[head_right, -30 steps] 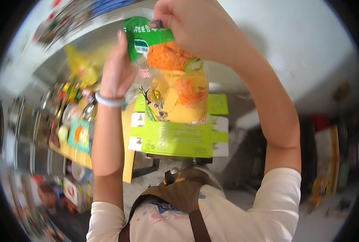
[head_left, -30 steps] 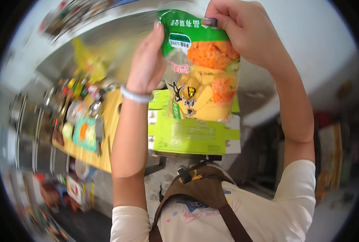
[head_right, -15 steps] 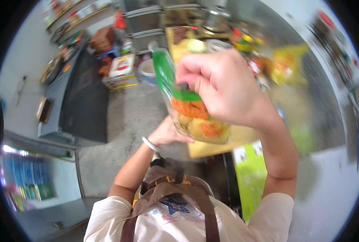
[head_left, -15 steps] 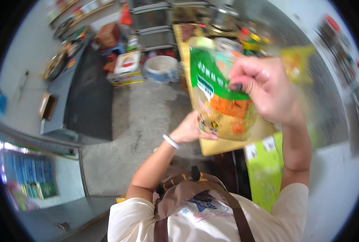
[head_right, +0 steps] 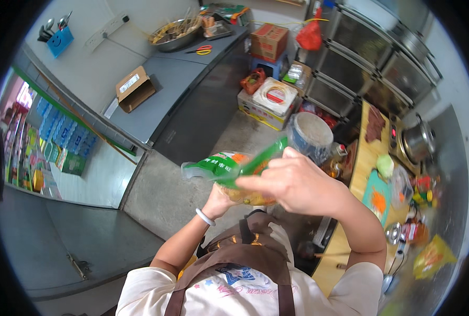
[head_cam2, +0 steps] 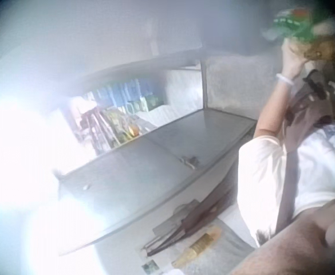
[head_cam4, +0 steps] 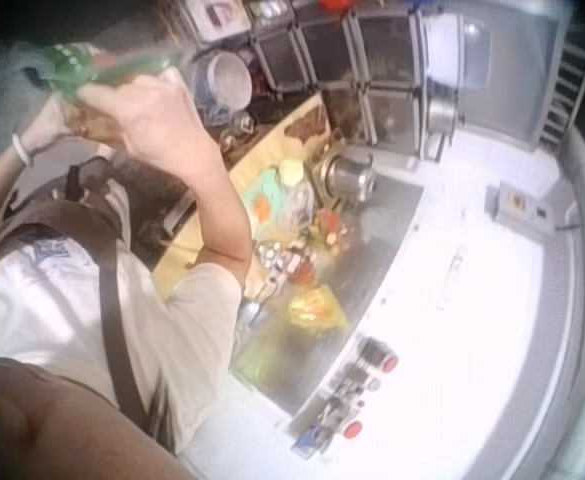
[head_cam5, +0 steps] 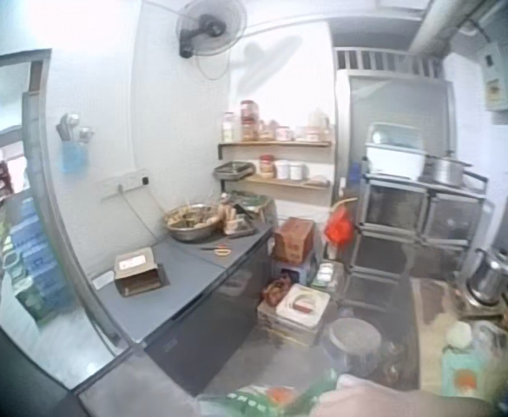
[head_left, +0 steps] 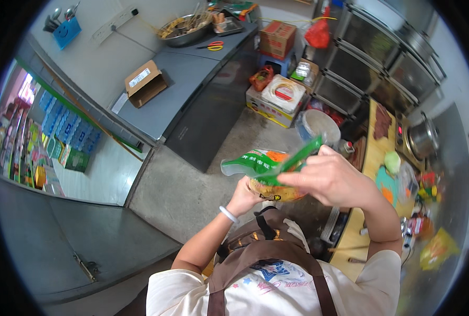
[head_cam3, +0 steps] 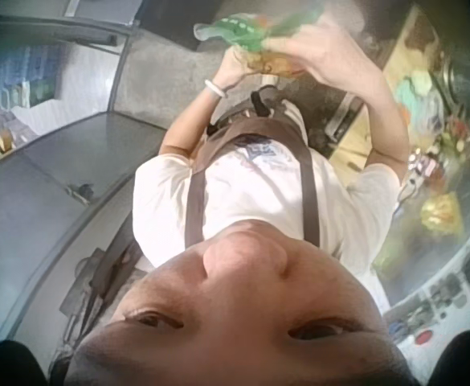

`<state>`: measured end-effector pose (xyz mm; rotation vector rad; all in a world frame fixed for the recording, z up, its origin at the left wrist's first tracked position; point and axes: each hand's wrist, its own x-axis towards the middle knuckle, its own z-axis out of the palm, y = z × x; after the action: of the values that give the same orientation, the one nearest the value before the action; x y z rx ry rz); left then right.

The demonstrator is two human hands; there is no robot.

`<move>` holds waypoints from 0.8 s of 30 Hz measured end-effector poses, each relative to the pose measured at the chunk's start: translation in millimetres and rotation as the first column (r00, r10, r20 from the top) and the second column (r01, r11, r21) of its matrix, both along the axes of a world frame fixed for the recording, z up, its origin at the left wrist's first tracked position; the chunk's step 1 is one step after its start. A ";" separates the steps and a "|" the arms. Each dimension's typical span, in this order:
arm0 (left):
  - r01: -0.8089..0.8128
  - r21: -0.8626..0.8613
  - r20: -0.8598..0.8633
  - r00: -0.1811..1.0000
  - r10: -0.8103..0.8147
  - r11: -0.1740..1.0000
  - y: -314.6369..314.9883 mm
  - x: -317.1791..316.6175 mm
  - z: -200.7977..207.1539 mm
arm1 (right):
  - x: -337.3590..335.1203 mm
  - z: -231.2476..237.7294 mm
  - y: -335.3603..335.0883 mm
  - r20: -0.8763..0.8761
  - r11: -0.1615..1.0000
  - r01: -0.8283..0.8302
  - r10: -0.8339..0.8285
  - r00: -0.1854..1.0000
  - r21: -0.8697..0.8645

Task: The person removes a package from a cabinet, opens a plastic bag of food using scissors, and organizes various frozen food items inside a chest freezer. They then handle skewered food items on a tray and place them into a large pot of simmering broth.

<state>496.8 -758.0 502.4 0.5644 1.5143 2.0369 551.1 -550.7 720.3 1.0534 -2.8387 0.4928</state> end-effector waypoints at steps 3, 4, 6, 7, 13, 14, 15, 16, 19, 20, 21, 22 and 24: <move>-0.109 -0.036 0.127 0.985 0.113 0.993 -0.3 -62.8 -14.2 | -96.2 -23.9 9.3 -0.151 1.000 -0.006 0.003 0.989 -0.022; -0.138 -0.067 0.139 0.979 0.146 0.988 0.4 -85.4 -15.2 | -127.7 -28.5 11.9 -0.165 0.996 -0.041 0.027 0.986 -0.081; -0.169 -0.077 0.020 0.985 0.171 0.983 -2.1 -140.1 -34.8 | -184.9 -30.7 10.8 -0.191 0.988 -0.059 0.030 0.981 -0.146; -0.182 -0.094 -0.022 0.983 0.180 0.979 -3.4 -168.0 -41.2 | -214.6 -29.7 10.8 -0.210 0.982 -0.072 0.034 0.977 -0.174; -0.279 -0.483 -0.323 0.938 0.128 0.830 -5.8 -307.3 -8.5 | -366.4 -46.1 12.5 -0.273 0.913 -0.092 -0.022 0.962 -0.399; -0.285 -0.417 -0.232 0.951 0.203 0.863 -23.7 -331.0 -12.1 | -379.3 -49.3 10.4 -0.264 0.913 -0.097 -0.012 0.964 -0.395; -0.293 -0.328 -0.130 0.956 0.264 0.898 -40.0 -364.0 -26.0 | -392.0 -52.0 13.9 -0.237 0.905 -0.077 -0.026 0.971 -0.419; -0.302 -0.225 -0.017 0.952 0.306 0.926 -51.5 -398.7 -34.9 | -407.4 -56.4 22.0 -0.239 0.896 -0.047 -0.066 0.969 -0.441; -0.746 -0.106 0.499 0.532 0.684 0.657 -122.6 -492.9 -30.0 | -424.9 -71.4 32.2 -0.177 0.861 0.075 -0.188 0.966 -0.504; -0.855 -0.089 0.552 0.384 0.740 0.510 -163.6 -522.4 -47.2 | -431.1 -75.3 28.5 -0.143 0.843 0.105 -0.210 0.967 -0.527; -0.896 -0.142 0.609 0.257 0.751 0.422 -177.9 -550.2 -48.7 | -437.9 -82.0 34.8 -0.133 0.838 0.136 -0.240 0.962 -0.528; -0.926 -0.198 0.649 0.122 0.751 0.322 -194.2 -571.9 -46.7 | -442.7 -86.2 39.5 -0.122 0.835 0.201 -0.302 0.945 -0.512; -0.951 -0.177 0.702 0.059 0.710 0.255 -226.9 -605.0 -50.4 | -454.5 -96.4 47.9 -0.090 0.822 0.265 -0.355 0.930 -0.505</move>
<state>-108.2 -984.9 452.0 -1.3474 0.9909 2.8686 96.6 -502.8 623.9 0.4961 -2.4506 0.9540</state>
